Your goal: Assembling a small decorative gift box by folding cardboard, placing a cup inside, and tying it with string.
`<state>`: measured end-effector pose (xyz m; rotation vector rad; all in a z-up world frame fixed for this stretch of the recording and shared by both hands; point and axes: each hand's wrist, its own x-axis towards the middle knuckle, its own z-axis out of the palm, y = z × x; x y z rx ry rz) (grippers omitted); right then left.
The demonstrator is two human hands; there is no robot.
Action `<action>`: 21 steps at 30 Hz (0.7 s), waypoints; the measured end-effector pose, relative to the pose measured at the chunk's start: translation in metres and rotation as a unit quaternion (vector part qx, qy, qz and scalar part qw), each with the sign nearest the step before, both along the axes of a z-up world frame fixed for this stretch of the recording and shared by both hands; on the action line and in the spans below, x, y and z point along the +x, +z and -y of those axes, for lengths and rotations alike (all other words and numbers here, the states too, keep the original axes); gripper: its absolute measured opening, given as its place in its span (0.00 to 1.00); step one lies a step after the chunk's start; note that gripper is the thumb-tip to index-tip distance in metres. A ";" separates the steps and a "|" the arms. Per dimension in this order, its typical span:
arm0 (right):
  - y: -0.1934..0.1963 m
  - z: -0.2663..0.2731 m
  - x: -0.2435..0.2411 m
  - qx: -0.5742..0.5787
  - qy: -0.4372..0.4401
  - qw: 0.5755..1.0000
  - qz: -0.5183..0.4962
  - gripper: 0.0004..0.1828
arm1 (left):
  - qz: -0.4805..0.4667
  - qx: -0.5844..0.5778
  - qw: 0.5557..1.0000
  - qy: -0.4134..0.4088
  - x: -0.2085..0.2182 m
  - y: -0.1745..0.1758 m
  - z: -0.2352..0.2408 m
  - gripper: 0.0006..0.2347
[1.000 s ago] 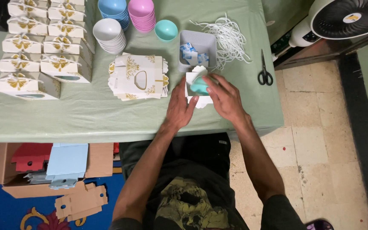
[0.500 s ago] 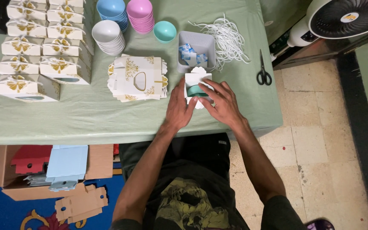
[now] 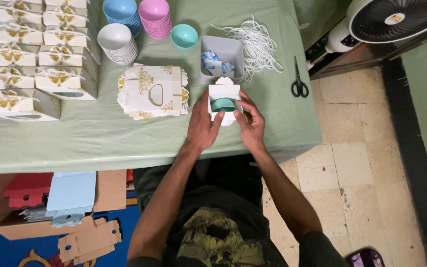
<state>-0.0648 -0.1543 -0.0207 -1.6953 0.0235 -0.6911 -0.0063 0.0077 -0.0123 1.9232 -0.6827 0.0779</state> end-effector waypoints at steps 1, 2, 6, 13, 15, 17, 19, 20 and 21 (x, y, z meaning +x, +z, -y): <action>0.000 0.004 -0.002 -0.002 -0.003 1.000 0.001 0.15 | 0.001 -0.002 1.000 -0.003 -0.003 0.002 0.000 0.32; 0.002 0.007 -0.001 0.016 -0.005 1.000 -0.020 0.16 | -0.007 -0.002 1.000 -0.003 -0.004 0.005 -0.001 0.33; 0.034 0.019 0.012 0.052 -0.024 0.996 -0.061 0.13 | -0.019 0.000 1.000 -0.003 -0.003 0.003 0.000 0.33; 0.035 0.073 0.121 -0.059 -0.037 0.996 -0.051 0.09 | -0.016 -0.008 1.000 0.002 -0.007 0.009 -0.002 0.33; 0.021 0.083 0.162 -0.183 0.008 0.981 -0.071 0.13 | -0.006 -0.008 1.000 -0.001 -0.004 0.010 -0.002 0.32; 0.013 0.087 0.189 -0.252 0.029 0.962 -0.097 0.14 | -0.004 -0.004 1.000 0.000 -0.004 0.007 -0.002 0.32; 0.007 0.086 0.210 -0.321 0.051 0.938 -0.122 0.15 | -0.003 0.000 1.000 0.002 -0.004 0.001 -0.001 0.32; 0.004 0.083 0.218 -0.330 0.077 0.926 -0.165 0.15 | -0.008 -0.001 1.000 0.001 -0.003 -0.004 0.000 0.33; 0.002 0.080 0.227 -0.338 0.104 0.912 -0.207 0.16 | -0.013 -0.001 1.000 0.001 -0.002 -0.008 0.000 0.33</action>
